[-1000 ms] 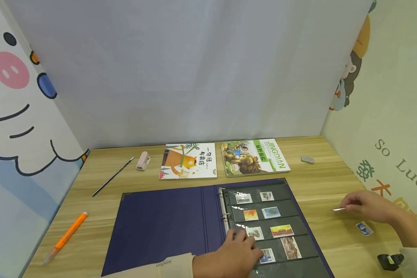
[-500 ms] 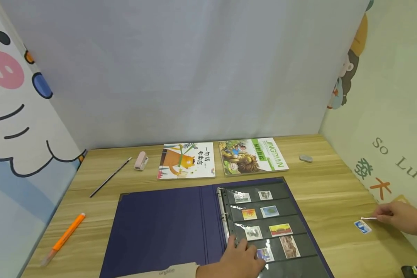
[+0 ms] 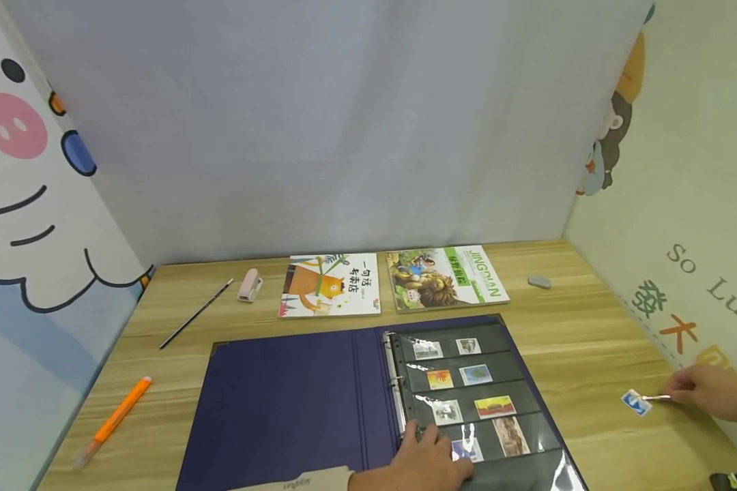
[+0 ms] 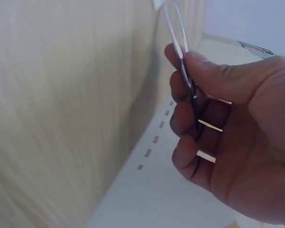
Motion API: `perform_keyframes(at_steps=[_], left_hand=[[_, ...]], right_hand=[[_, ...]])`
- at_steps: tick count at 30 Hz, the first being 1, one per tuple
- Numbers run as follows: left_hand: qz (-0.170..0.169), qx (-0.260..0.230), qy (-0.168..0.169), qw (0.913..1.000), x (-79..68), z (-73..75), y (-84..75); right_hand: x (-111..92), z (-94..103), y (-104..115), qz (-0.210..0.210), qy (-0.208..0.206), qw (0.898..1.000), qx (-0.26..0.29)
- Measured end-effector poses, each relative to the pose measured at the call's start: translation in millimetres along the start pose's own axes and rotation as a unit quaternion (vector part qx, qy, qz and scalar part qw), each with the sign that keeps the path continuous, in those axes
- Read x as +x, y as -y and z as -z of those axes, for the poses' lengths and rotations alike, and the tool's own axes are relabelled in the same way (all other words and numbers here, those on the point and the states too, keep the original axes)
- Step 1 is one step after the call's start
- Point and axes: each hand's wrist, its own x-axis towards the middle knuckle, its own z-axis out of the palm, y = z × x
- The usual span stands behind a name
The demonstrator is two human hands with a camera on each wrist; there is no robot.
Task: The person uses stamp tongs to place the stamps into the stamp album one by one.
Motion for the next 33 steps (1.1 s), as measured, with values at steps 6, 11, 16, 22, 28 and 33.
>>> perform_keyframes(at_steps=[6,11,16,22,28,33], left_hand=[[0.070,-0.047,0.005,0.9964,4.9,-4.4,-0.9],[0.078,-0.048,-0.004,0.9958,5.9,-2.0,-0.1],[0.047,-0.063,0.005,0.9969,3.0,2.7,5.8],[0.033,-0.072,0.009,0.9968,2.9,4.0,8.9],[0.006,-0.086,0.009,0.9962,2.7,0.7,11.2],[-0.002,-0.085,0.003,0.9964,2.4,-0.9,12.3]], right_hand=[[4.7,3.9,14.8,0.044,-0.050,0.998,0.008],[18.0,7.1,49.4,0.089,-0.063,0.993,0.041],[34.1,3.8,94.4,0.180,-0.072,0.979,0.067],[55.3,-8.1,155.7,0.265,-0.020,0.958,0.108],[61.3,-27.5,202.6,0.333,0.048,0.935,0.116],[57.4,-38.2,227.4,0.344,0.104,0.927,0.106]])
